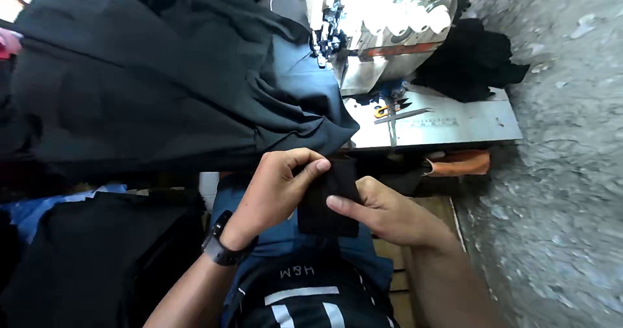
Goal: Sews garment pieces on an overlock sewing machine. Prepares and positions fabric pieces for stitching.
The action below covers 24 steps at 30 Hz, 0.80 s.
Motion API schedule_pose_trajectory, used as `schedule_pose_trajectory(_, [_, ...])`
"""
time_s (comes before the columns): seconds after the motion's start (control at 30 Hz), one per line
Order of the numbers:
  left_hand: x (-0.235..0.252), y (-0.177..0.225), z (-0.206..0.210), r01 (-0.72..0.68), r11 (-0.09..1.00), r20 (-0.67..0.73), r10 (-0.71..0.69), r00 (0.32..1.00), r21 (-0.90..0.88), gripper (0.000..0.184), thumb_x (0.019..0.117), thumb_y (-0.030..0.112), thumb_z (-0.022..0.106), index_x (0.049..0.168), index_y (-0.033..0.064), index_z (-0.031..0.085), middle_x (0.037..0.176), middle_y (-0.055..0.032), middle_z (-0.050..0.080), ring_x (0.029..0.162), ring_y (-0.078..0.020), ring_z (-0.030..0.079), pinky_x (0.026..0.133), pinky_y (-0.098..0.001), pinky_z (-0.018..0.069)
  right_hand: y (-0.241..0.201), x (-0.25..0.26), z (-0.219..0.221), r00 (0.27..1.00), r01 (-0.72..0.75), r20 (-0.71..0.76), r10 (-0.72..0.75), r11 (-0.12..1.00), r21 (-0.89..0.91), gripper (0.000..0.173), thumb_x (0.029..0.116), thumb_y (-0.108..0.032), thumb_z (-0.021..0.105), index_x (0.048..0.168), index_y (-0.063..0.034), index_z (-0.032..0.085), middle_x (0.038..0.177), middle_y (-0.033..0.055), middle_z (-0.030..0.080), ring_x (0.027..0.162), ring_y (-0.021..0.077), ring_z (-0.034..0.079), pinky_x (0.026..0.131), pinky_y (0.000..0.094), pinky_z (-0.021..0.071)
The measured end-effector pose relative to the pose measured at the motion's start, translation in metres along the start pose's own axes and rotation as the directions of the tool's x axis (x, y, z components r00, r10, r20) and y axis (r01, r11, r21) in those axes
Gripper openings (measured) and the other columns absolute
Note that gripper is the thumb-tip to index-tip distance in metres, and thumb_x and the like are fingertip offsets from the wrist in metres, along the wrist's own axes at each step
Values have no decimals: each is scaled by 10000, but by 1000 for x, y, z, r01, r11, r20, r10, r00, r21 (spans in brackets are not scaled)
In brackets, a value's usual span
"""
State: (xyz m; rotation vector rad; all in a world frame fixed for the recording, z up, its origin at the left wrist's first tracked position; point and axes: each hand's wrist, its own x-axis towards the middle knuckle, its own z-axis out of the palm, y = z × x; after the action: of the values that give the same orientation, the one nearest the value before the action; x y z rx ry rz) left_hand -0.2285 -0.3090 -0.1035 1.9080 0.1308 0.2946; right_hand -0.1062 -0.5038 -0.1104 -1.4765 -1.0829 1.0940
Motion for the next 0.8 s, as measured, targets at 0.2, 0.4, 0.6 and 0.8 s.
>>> schedule_pose_trajectory(0.2, [1,11,-10,-130,991,11,131,991,-8,101,964,164,722,921,80,756,789,42,707,686,-19,646,615,-188,555,-12,4,0,975,162,-146,-168,985,-50,148,934,-161,765,1034,-52,768,972,-14,776,913,38,730,837,234,631])
schedule_pose_trajectory(0.4, [-30,-21,0,38,772,-54,-94,994,-634,583,929,693,565,1131,171,728,1019,13,736,931,-77,696,827,-296,596,-9,29,30,780,381,-591,-204,904,192,208,802,7,842,988,-57,775,936,31,781,872,104,748,836,299,647])
schedule_pose_trajectory(0.6, [-39,-14,-11,-145,946,-264,66,962,-291,112,993,197,687,998,100,741,940,33,729,847,-45,690,784,-243,605,0,31,26,677,444,-634,-373,894,-52,358,720,-147,930,991,-168,697,891,-81,725,804,16,700,744,207,629])
schedule_pose_trajectory(0.8, [-50,10,-59,-150,975,-2,152,988,-162,243,1019,361,643,1015,148,758,1018,96,734,964,11,674,853,-184,571,-10,24,-7,474,191,-448,-758,585,-789,118,878,-51,733,961,-46,650,851,26,675,812,47,652,737,182,549])
